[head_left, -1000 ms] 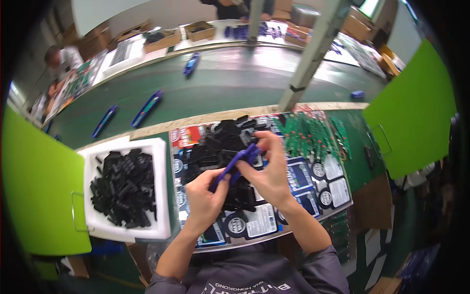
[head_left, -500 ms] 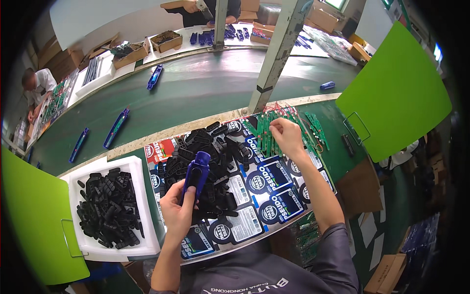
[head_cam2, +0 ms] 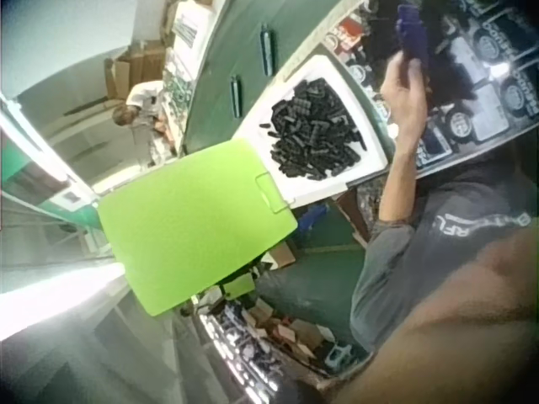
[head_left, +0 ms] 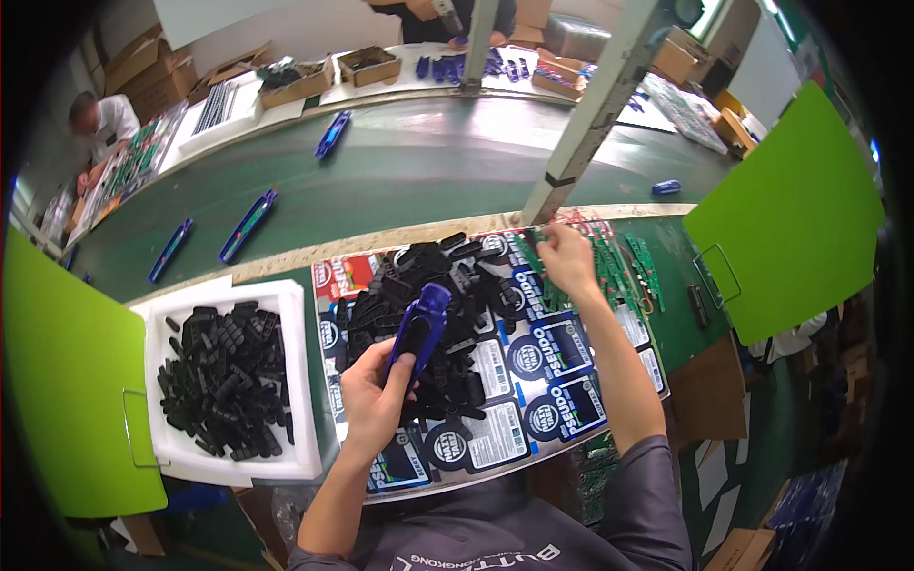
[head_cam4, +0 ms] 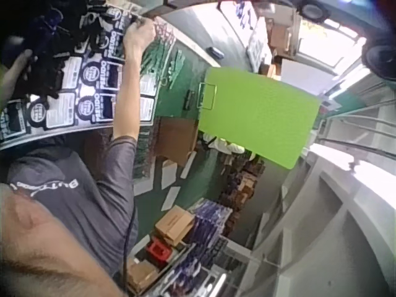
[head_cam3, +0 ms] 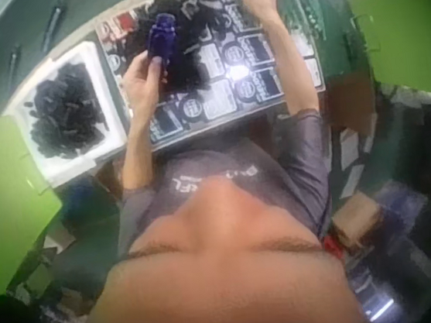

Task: The person assembles small electronic devices by inserting green circuit boards into blue plastic casings. They pick up a casing, insert a board, and place the finished unit on the table, repeating this process continuously. The person also reaches into a box to retrieve more circuit boards during the workflow.

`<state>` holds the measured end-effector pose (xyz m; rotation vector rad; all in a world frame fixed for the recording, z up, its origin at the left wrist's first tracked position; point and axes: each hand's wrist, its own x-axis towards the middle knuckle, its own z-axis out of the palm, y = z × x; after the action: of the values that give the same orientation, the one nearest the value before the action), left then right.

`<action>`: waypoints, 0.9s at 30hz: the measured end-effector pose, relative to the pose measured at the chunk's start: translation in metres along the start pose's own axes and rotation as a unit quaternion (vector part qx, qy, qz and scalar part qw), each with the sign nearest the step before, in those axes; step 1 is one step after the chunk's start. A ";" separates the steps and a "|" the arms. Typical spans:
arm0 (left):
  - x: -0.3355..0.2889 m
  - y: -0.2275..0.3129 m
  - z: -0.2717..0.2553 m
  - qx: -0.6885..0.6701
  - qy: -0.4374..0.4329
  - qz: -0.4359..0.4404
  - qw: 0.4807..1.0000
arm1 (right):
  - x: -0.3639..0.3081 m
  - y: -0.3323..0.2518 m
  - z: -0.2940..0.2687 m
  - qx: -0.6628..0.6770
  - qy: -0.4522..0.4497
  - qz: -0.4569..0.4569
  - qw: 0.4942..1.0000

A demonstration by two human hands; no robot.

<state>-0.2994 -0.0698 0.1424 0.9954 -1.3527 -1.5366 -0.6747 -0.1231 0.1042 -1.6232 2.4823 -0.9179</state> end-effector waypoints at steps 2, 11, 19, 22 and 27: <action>0.001 0.002 -0.002 -0.038 0.002 -0.018 0.999 | -0.014 -0.024 -0.019 0.117 -0.005 0.035 0.993; 0.009 0.004 -0.005 -0.192 -0.038 -0.039 0.980 | -0.097 -0.159 -0.079 0.507 -0.142 -0.040 0.849; 0.007 0.006 -0.004 -0.215 -0.035 -0.041 0.975 | -0.134 -0.209 -0.055 0.537 -0.101 -0.097 0.832; 0.006 0.008 -0.004 -0.223 -0.038 -0.043 0.973 | -0.137 -0.202 -0.041 0.483 -0.098 -0.139 0.859; 0.005 0.006 -0.005 -0.211 -0.039 -0.032 0.976 | -0.140 -0.194 -0.035 0.439 -0.114 -0.194 0.870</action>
<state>-0.2958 -0.0763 0.1476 0.7227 -0.9907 -1.8309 -0.4627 -0.0424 0.1896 -1.7049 1.2385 -1.4810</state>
